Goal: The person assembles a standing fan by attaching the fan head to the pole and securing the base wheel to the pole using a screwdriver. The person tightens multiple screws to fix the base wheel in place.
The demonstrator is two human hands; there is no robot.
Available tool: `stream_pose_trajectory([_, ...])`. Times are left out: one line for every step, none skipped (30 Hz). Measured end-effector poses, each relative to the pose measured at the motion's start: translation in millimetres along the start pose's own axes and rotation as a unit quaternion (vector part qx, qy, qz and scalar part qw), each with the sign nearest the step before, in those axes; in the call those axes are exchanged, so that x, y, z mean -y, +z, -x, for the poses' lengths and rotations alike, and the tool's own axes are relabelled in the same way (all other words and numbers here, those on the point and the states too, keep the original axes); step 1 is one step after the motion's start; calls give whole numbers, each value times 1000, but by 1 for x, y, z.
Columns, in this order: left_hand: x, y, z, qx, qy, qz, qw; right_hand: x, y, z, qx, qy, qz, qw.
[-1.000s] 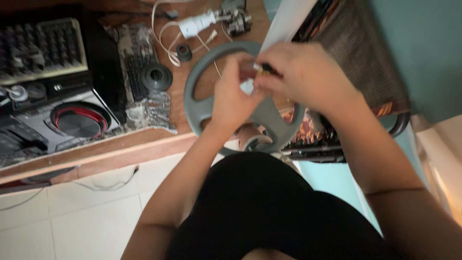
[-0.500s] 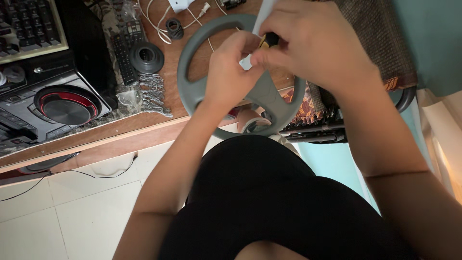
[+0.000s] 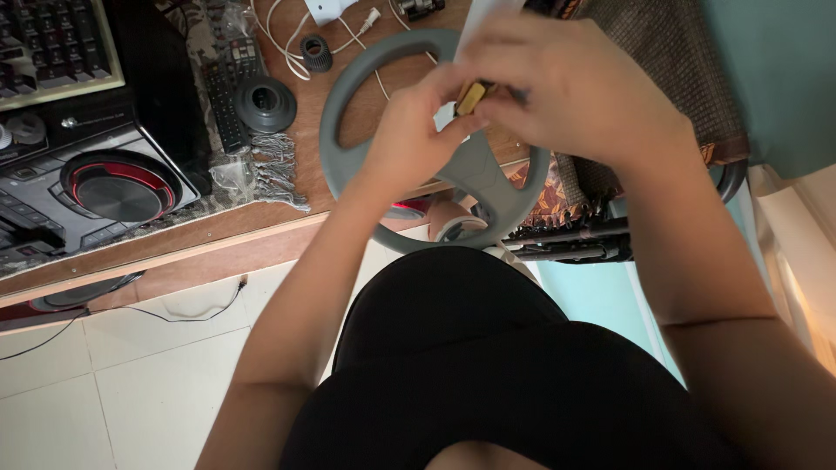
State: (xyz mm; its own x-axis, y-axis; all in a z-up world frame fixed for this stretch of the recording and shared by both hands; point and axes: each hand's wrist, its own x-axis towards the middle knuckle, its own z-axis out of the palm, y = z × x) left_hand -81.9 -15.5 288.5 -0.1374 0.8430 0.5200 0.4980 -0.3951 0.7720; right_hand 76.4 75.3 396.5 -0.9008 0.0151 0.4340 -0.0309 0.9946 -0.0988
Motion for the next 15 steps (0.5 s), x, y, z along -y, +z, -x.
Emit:
stream_pose_trajectory([-2, -3, 0, 7, -11, 1, 1000, -1, 1, 2, 11, -7, -12, 1000])
stream_pose_trajectory([-3, -6, 0, 14, -21, 2, 1000, -3, 3, 2, 11, 11, -7, 1000])
stream_pose_trajectory([-4, -6, -1, 21, -31, 4, 999, -5, 5, 2, 12, 29, 0, 1000])
stream_pose_trajectory([-4, -3, -2, -8, -46, 7, 999, -8, 7, 2, 13, 47, 7, 999])
stream_pose_trajectory([-4, 2, -3, -36, -63, 10, 997, -10, 10, 2, 17, 68, 35, 997])
stream_pose_trajectory([-3, 5, -4, -65, -79, 12, 995, -10, 14, 1, 22, 88, 64, 994])
stream_pose_trajectory([-2, 5, -3, -57, -61, 17, 996, -11, 16, 1, 26, 108, 93, 989])
stream_pose_trajectory([-1, 5, -2, -49, -43, 21, 998, -12, 14, 3, 2, 72, 69, 995])
stream_pose_trajectory([1, 4, -1, -42, -26, 26, 998, -10, 10, 8, -21, 35, 45, 998])
stream_pose_trajectory([3, 2, -1, -36, -15, 43, 998, -11, 8, 9, -30, 12, 30, 999])
stream_pose_trajectory([4, 0, -1, -29, -6, 60, 998, -10, 6, 11, -38, -12, 15, 999])
stream_pose_trajectory([5, -1, 0, -23, 4, 77, 997, -10, 4, 11, -33, -22, 11, 999])
stream_pose_trajectory([4, -1, 1, -30, 4, 59, 998, -10, 4, 10, -30, -20, 16, 999])
stream_pose_trajectory([3, -1, 3, -38, 3, 41, 998, -9, 4, 9, -27, -18, 21, 999])
stream_pose_trajectory([2, 1, 2, -46, 4, 24, 999, -9, 4, 6, -27, -6, 37, 999])
